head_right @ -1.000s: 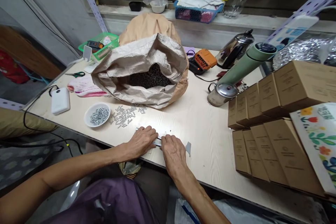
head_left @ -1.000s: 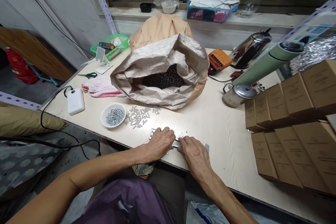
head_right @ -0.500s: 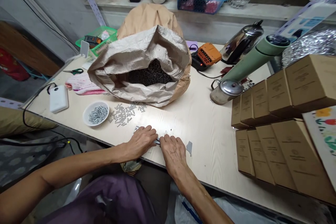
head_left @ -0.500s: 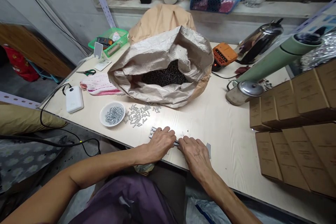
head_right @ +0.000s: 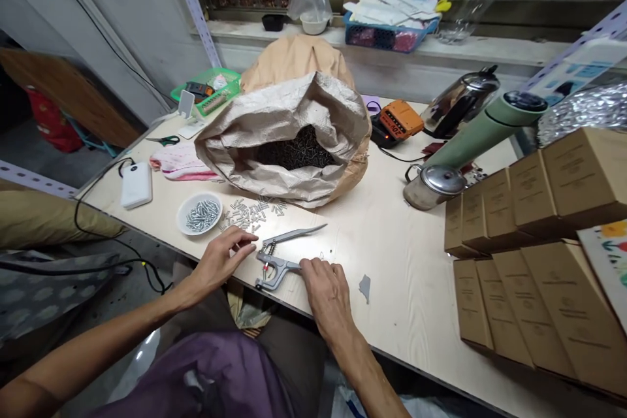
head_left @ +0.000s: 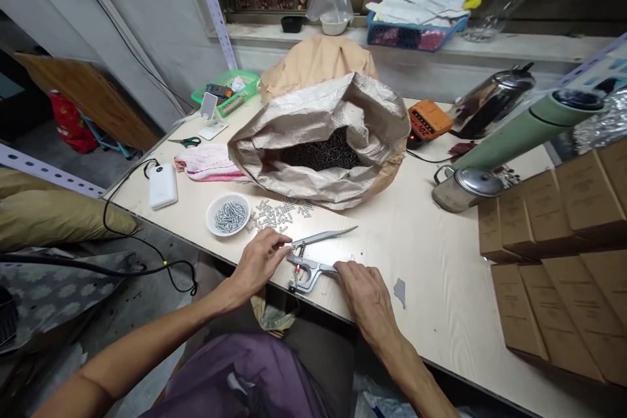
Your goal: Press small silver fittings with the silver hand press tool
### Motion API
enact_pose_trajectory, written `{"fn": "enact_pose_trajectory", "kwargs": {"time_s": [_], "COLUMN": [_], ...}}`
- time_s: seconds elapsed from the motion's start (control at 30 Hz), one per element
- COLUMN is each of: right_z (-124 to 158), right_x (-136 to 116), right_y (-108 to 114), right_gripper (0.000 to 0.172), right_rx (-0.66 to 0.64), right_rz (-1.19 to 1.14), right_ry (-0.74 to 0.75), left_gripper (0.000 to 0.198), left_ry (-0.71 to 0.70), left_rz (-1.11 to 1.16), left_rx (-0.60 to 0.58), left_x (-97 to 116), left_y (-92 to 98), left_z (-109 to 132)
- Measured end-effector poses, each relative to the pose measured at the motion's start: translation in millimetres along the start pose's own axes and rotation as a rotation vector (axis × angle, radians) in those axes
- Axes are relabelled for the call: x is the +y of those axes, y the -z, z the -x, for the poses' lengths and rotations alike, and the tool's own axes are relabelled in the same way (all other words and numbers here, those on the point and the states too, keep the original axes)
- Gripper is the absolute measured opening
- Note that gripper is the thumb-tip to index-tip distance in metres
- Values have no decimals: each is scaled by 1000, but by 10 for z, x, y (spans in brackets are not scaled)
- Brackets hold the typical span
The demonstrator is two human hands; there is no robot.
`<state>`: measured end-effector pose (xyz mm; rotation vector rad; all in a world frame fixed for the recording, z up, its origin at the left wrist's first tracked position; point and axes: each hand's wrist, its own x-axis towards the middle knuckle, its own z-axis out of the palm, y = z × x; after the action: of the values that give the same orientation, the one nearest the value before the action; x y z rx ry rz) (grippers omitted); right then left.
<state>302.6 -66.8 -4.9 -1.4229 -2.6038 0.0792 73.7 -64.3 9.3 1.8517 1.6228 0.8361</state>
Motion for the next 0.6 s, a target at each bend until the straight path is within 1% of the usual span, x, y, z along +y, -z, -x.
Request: {"fn": "enact_pose_trajectory", "kwargs": {"time_s": [0.07,0.13,0.17,0.23,0.3,0.37,0.43,0.5,0.53,0.6], "right_z": [-63,-126,-154,-196,-202,-160,-70,59,131,274], "right_x": [-21,-31,-30,-17,13,50,87,133,164,238], "right_y": [20,16,10,1,10,33,54,49,33,-27], "right_gripper": [27,28,27,25,25,25,24,24,25,29], "right_rx": [64,121,150,203,243,265,262,238,226,276], "right_rz": [-1,-7,-18,-45,-81,-141,-213,-273,-299,-332], "right_ry": [-20,-51,-71,-115,-160,-210,-266,-313,-327,-370], "left_gripper": [21,21,21,22,21,19,16,15,15,13], "left_ry": [78,129,133,89,-10,-132,-239,-313,-335,-363], "left_rz": [23,30,26,-1,-64,-165,-287,-403,-452,-522], "left_rx": [30,64,74,62,-4,-115,-239,-330,-357,-379], "left_x": [-52,-99,-118,-142,-146,-137,-128,-135,-146,-172], "left_y": [27,41,43,34,-4,-74,-169,-267,-310,-371], "left_z": [43,61,66,73,83,95,103,103,100,82]}}
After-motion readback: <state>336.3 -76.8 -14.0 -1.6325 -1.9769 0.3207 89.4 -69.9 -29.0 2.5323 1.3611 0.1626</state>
